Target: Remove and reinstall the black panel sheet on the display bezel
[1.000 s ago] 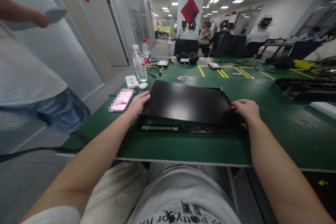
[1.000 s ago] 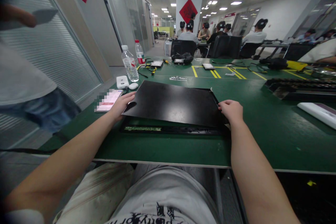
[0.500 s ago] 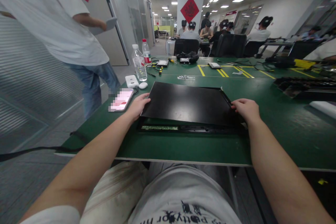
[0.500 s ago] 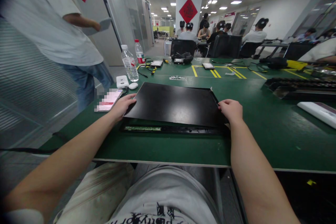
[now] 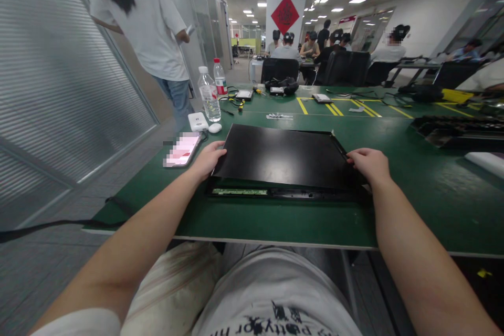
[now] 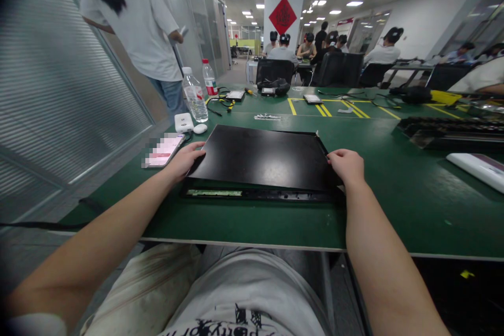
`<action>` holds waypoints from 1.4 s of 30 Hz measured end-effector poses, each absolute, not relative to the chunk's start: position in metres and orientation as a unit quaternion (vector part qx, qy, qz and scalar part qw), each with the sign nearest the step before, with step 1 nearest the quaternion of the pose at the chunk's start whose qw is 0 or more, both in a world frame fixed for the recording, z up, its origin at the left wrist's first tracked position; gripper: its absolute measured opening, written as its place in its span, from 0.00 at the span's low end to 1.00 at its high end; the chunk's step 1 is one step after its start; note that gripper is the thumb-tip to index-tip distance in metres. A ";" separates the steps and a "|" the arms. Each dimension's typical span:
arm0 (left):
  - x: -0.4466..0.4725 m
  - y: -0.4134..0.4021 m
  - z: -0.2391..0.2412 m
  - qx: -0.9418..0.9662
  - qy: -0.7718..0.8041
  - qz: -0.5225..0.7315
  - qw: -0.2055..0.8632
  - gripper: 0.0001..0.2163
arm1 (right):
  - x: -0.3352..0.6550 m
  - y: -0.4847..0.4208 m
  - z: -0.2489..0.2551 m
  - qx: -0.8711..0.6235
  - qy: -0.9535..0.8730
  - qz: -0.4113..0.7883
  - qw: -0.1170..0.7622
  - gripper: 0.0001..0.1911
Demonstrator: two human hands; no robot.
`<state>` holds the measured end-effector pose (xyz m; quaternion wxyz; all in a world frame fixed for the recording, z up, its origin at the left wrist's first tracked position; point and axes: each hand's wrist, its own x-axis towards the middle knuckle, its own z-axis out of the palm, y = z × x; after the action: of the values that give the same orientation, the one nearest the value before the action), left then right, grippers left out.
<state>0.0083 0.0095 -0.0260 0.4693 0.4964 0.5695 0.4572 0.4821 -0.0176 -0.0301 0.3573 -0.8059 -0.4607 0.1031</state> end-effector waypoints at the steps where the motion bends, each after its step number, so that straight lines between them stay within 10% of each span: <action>1: 0.007 0.010 -0.027 0.497 0.567 0.460 0.469 0.26 | 0.482 -0.018 -0.030 -0.807 -0.460 0.104 0.355 0.07; 14: -0.007 0.017 -0.028 0.645 0.616 0.386 0.238 0.20 | 0.483 -0.016 -0.033 -0.805 -0.458 0.106 0.361 0.06; 42: -0.020 0.025 -0.045 0.741 0.613 0.238 0.136 0.23 | 0.475 -0.021 -0.026 -0.807 -0.425 0.139 0.385 0.05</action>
<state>-0.0203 0.0251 -0.0450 0.1358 0.7407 0.6134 0.2381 0.4751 -0.0208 -0.0259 0.3854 -0.8071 -0.4252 0.1389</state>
